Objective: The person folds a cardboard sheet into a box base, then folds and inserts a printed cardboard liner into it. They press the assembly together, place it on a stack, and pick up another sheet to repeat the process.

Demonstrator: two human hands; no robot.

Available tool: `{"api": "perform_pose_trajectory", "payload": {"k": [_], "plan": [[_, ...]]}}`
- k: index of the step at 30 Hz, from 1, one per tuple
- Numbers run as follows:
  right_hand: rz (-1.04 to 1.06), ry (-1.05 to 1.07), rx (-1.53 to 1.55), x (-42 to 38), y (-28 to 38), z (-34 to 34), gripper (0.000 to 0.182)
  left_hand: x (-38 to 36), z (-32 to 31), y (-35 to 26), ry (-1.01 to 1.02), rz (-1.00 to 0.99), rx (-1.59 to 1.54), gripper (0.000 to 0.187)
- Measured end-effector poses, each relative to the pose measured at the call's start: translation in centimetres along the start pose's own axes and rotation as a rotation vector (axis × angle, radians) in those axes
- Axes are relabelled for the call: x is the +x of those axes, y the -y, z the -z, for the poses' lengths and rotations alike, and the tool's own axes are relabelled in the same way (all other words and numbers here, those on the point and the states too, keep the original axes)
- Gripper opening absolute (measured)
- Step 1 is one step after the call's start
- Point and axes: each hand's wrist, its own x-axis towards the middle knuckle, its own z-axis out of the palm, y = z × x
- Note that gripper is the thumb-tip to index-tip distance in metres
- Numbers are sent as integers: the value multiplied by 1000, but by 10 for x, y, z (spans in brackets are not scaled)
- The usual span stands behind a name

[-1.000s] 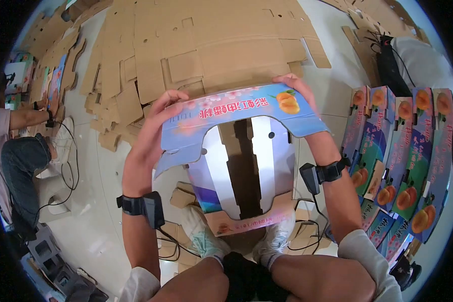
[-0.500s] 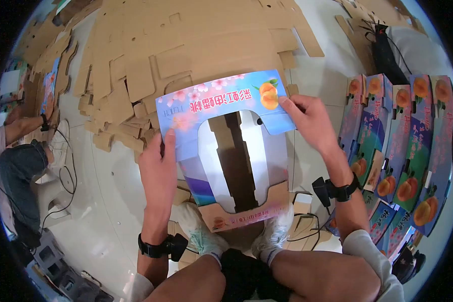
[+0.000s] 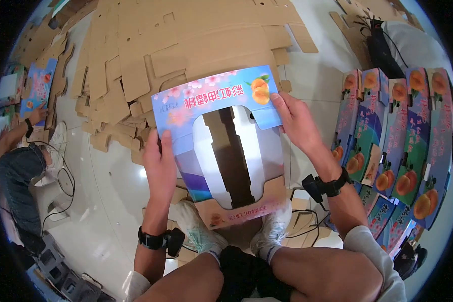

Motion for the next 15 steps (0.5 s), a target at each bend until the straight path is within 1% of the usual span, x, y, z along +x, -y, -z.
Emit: {"api": "perform_pose_trajectory", "payload": {"k": [2,5,8,11,14,15], "plan": [[41,-30,-22,-4,1,-3,44,1,-3,16,-38,-21,-35,28],[105,-27,-125,-1,-6,-3,39,4,-6,34,-76,-118,87,27],[86,-65,-159,0,-6,-10,35,3,-10,28,-91,-142,82,24],[59,-85,-221,-1,-5,-15,36,1,-20,36,-115,-70,-9,24],[64,-123,-142,1,-10,-19,39,4,-25,57,-146,-86,58,29],[88,-133,-106,1,-10,-19,39,5,-25,56,-139,-70,29,30]]}}
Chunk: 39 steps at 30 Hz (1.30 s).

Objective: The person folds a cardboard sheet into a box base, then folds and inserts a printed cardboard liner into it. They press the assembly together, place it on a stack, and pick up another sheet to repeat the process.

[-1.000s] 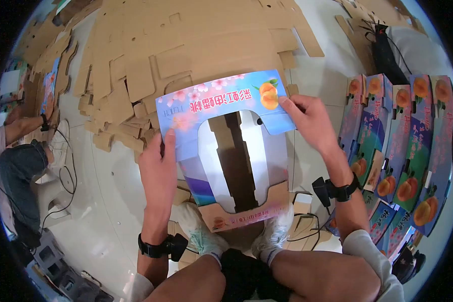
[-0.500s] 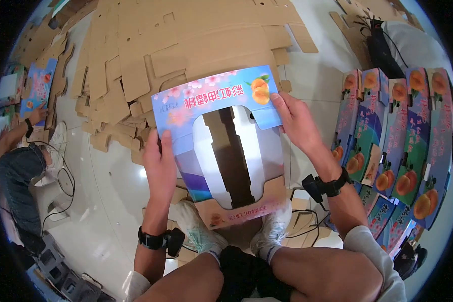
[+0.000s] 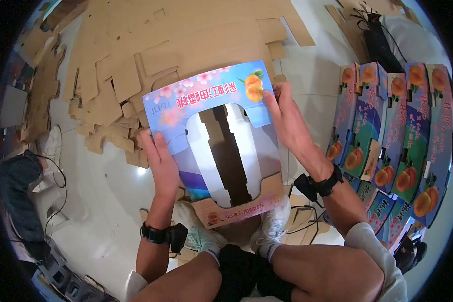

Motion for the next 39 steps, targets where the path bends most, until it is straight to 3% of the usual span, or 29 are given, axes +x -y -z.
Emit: {"api": "perform_pose_trajectory", "payload": {"k": [5,7,9,14,19,24,29,32,35,39], "plan": [[60,44,270,7,-21,-10,48,3,2,-1,94,157,-207,31],[38,80,313,7,-13,-6,53,15,-10,26,14,-88,-108,33],[9,104,399,10,-11,-7,60,18,-11,41,5,-111,-116,36],[-209,280,662,12,-13,0,80,-2,9,-16,135,329,-212,51],[-281,313,736,14,-24,3,86,-3,-1,-12,64,91,-226,62],[-284,353,652,16,-29,-1,89,1,-3,8,144,131,-238,65],[-272,299,726,12,-33,-8,89,3,4,7,173,44,-157,66],[-280,288,793,11,-32,-8,87,8,16,2,201,270,-627,64],[-302,289,785,10,-32,-7,85,3,24,-3,254,269,-584,64],[-279,277,778,10,-29,-7,82,-15,35,15,329,37,-467,55]]}}
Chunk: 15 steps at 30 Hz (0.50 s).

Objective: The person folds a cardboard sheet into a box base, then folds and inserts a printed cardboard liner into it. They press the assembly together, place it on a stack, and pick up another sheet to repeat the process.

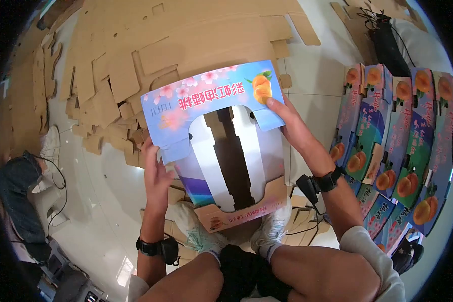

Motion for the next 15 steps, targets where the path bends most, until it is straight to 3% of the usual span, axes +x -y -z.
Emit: {"api": "perform_pose_trajectory", "payload": {"k": [5,8,11,15], "plan": [[0,14,7,-1,1,-1,82,-9,-9,-4,-164,-66,498,52],[1,7,9,-1,2,-2,82,-9,-11,-6,-146,-47,529,46],[-6,-9,-8,-2,-2,0,84,-5,-31,-16,-221,-1,154,38],[8,-8,-6,-1,-2,-1,86,-2,-34,-16,-254,42,-19,40]]}}
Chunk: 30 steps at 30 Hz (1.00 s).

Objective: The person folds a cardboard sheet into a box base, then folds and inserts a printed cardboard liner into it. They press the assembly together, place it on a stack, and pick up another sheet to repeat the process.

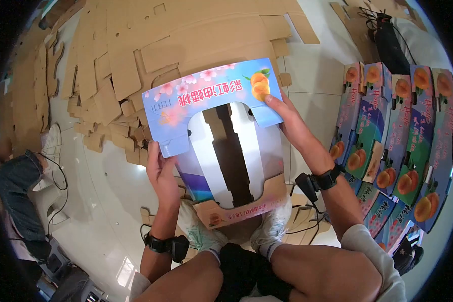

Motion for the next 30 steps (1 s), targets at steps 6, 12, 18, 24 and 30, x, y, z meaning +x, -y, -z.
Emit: {"api": "perform_pose_trajectory", "payload": {"k": [6,12,18,24,30], "plan": [[6,-3,12,0,-1,-1,86,-4,-17,7,-184,-5,-59,42],[5,-12,19,2,-3,0,85,-5,-15,20,-218,16,303,40],[23,-6,21,2,-4,-1,82,-8,-8,36,-216,69,241,47],[7,-5,25,2,-1,-2,83,-6,8,26,-86,364,329,54],[3,-31,6,3,-7,-1,84,-4,6,35,-128,270,307,51]]}}
